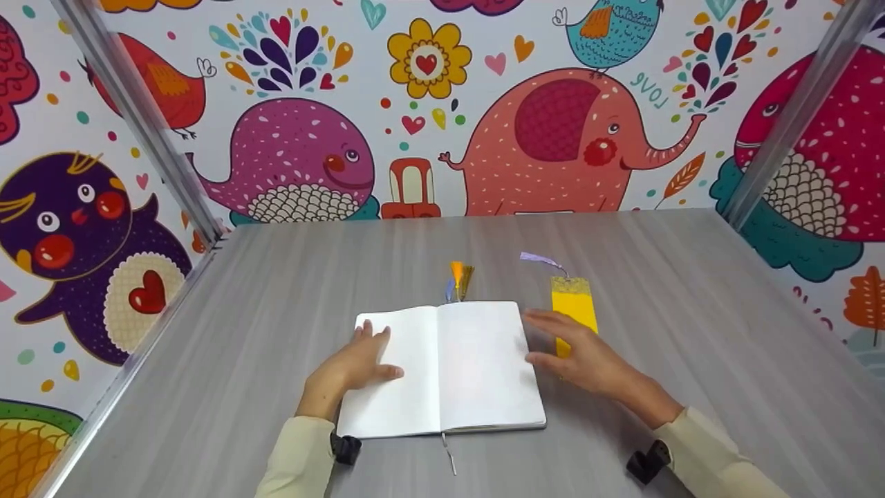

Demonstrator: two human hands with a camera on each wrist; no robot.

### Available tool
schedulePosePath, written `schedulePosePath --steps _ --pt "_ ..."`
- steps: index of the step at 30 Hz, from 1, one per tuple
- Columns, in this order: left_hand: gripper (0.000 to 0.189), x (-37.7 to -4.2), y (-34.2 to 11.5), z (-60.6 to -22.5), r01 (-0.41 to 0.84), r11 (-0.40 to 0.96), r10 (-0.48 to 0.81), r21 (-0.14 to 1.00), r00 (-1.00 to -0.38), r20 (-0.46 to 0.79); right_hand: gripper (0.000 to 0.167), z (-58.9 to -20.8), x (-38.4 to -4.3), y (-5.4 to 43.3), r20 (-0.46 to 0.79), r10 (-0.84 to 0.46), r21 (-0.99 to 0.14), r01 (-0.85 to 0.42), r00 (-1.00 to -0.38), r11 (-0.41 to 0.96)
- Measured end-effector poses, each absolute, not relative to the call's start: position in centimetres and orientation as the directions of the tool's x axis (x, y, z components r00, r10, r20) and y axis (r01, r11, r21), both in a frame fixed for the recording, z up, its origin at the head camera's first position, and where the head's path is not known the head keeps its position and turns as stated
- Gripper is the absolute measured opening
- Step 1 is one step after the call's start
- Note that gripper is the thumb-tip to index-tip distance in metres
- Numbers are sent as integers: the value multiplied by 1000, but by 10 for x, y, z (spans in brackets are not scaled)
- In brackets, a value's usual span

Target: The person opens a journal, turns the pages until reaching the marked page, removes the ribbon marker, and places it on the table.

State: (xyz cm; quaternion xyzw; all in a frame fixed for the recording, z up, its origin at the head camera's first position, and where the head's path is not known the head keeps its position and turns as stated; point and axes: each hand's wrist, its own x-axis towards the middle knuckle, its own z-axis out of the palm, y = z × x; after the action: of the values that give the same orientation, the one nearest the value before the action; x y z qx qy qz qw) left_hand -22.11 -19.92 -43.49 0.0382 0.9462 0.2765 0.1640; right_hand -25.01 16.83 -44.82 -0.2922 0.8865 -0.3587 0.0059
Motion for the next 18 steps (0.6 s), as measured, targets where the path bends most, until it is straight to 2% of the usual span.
schedulePosePath --steps 5,12,18 --pt "83 -220 -199 -433 -14 843 165 538 -945 -283 72 -443 -240 159 147 -602 -603 -554 -785 575" --pt "83 -220 -199 -435 -21 847 153 531 -947 -282 83 -443 -230 147 139 -685 -523 -640 -715 562" --pt "82 -220 -199 -435 -17 848 153 529 -949 -275 89 -443 -224 138 92 -735 -505 -667 -672 548"
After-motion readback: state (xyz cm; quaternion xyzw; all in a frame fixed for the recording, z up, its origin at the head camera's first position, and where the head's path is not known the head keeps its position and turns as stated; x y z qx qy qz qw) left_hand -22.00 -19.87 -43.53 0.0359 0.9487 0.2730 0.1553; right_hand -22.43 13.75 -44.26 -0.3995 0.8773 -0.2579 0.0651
